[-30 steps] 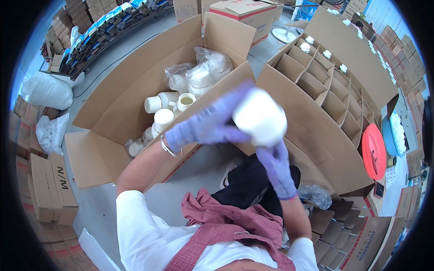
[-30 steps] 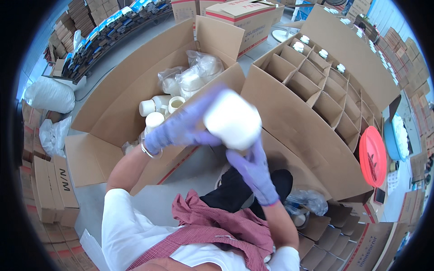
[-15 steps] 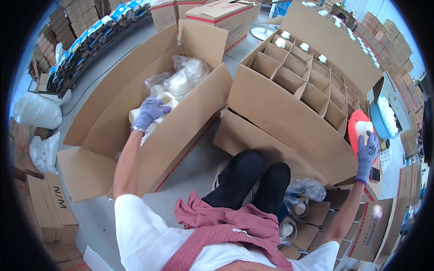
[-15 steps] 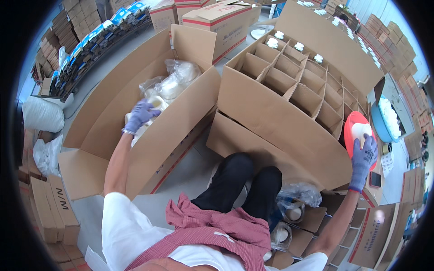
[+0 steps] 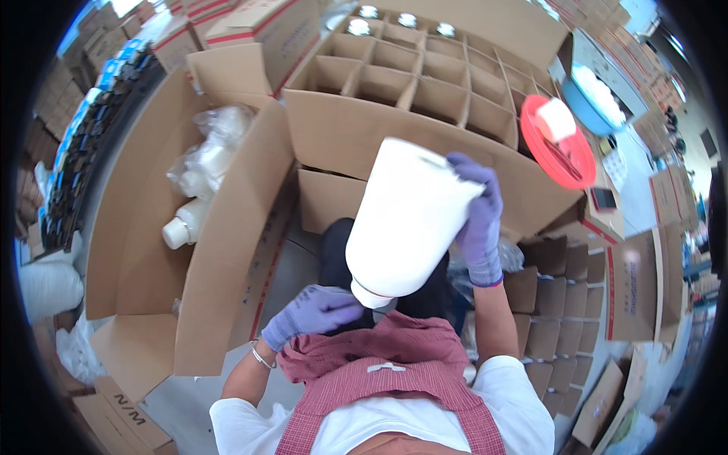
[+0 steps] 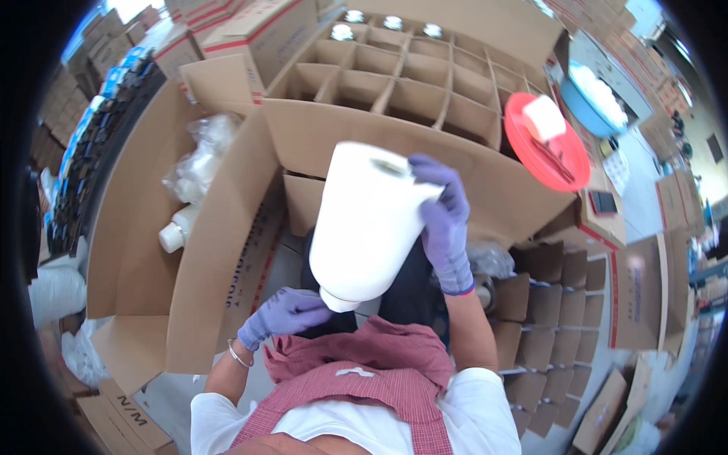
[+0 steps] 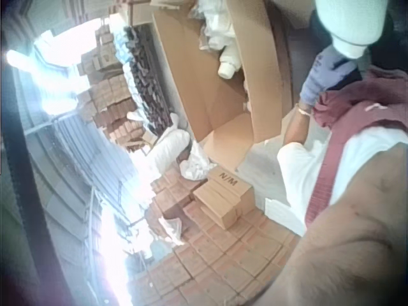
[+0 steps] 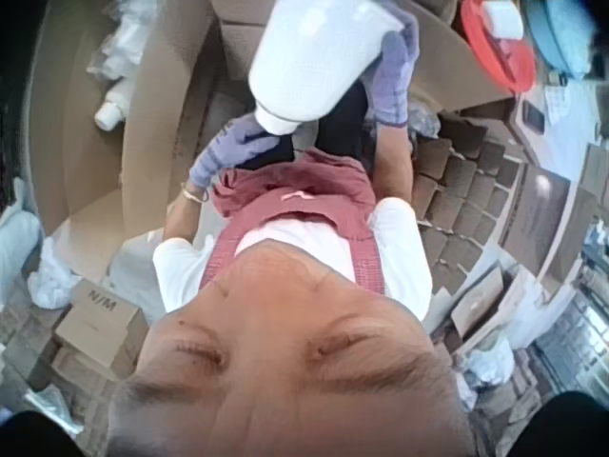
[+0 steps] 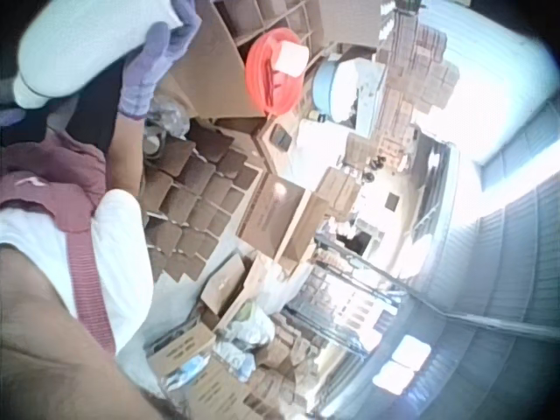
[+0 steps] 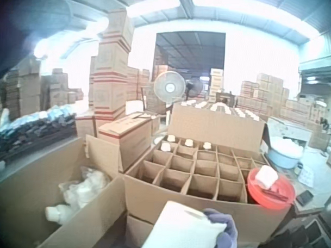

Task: The person assembles white ceramic kitchenware by attaching lids to containers and placing them into plastic bags. The person then places the packaged items into a cardboard box.

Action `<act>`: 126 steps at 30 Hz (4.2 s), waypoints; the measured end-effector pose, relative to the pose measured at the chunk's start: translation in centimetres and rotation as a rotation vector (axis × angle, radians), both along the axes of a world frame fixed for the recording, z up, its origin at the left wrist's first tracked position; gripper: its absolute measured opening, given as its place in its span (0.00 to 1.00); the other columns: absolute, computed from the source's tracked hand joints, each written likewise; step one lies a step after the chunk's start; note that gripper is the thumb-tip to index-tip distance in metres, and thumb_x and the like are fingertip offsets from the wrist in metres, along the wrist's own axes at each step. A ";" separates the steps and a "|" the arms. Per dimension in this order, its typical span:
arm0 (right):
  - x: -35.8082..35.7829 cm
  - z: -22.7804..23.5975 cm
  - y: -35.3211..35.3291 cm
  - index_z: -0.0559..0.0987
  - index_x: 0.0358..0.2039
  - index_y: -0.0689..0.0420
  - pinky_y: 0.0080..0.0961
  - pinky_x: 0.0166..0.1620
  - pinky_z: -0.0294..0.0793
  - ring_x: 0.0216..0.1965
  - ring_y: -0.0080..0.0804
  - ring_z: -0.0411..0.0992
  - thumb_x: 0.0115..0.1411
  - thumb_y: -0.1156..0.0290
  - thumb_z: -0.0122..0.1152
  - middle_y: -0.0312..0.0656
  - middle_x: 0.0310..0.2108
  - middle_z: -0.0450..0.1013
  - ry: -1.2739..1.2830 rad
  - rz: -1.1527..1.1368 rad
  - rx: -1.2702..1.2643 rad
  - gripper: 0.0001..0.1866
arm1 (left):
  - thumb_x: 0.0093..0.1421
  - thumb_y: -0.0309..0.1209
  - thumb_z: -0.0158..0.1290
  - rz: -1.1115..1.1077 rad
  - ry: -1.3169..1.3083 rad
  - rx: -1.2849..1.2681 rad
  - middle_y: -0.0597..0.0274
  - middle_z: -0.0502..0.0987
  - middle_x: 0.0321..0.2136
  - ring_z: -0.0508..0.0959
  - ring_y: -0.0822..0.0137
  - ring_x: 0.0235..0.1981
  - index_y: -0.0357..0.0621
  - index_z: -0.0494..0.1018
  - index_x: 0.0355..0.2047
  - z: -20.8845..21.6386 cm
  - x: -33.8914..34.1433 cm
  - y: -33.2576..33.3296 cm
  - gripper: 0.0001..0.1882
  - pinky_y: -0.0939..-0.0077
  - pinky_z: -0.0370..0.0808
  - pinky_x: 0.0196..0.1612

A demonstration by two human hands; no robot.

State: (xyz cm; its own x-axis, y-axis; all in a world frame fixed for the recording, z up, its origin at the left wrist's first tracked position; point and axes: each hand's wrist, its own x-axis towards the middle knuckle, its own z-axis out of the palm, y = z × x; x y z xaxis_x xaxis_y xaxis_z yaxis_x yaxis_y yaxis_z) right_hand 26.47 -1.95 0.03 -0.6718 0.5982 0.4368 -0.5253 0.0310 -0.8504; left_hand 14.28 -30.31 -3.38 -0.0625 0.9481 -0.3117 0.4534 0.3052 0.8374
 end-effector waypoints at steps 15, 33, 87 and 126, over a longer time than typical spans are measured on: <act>12.5 -8.6 -2.5 0.81 0.41 0.57 0.38 0.60 0.66 0.53 0.42 0.69 0.57 0.73 0.61 0.44 0.45 0.74 -0.534 -0.015 0.444 0.10 | 0.72 0.48 0.35 0.349 -1.354 0.749 0.46 0.75 0.53 0.70 0.51 0.61 0.31 0.73 0.51 -8.5 1.8 4.8 0.30 0.56 0.58 0.69; 11.6 -9.4 -5.0 0.81 0.39 0.54 0.42 0.60 0.65 0.49 0.41 0.71 0.55 0.72 0.62 0.39 0.42 0.76 -0.401 -0.142 0.688 0.10 | 0.69 0.37 0.43 0.141 -0.475 0.470 0.51 0.79 0.49 0.75 0.58 0.55 0.31 0.78 0.46 -7.0 2.0 11.1 0.21 0.62 0.66 0.63; -16.4 13.5 28.1 0.83 0.43 0.56 0.39 0.40 0.78 0.37 0.39 0.80 0.55 0.43 0.55 0.50 0.39 0.80 -1.772 -0.032 1.063 0.30 | 0.68 0.39 0.49 -0.224 -0.303 0.281 0.51 0.71 0.58 0.68 0.54 0.62 0.42 0.66 0.63 -5.8 -3.0 16.3 0.26 0.64 0.61 0.66; 6.6 -2.5 -1.4 0.71 0.59 0.49 0.43 0.61 0.65 0.61 0.52 0.62 0.55 0.65 0.66 0.52 0.60 0.61 -0.362 -0.238 1.062 0.30 | 0.61 0.36 0.57 0.632 -0.704 0.741 0.55 0.66 0.59 0.69 0.60 0.59 0.36 0.60 0.63 2.3 -7.2 15.1 0.34 0.66 0.67 0.63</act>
State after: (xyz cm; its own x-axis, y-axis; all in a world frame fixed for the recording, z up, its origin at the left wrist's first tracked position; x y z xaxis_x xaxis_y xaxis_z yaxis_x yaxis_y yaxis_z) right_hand 33.11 -3.38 -2.48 -0.7803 0.1719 0.6013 -0.1394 0.8895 -0.4352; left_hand 7.03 -15.18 -1.09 -0.6162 0.7744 0.1434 -0.2305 -0.3514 0.9074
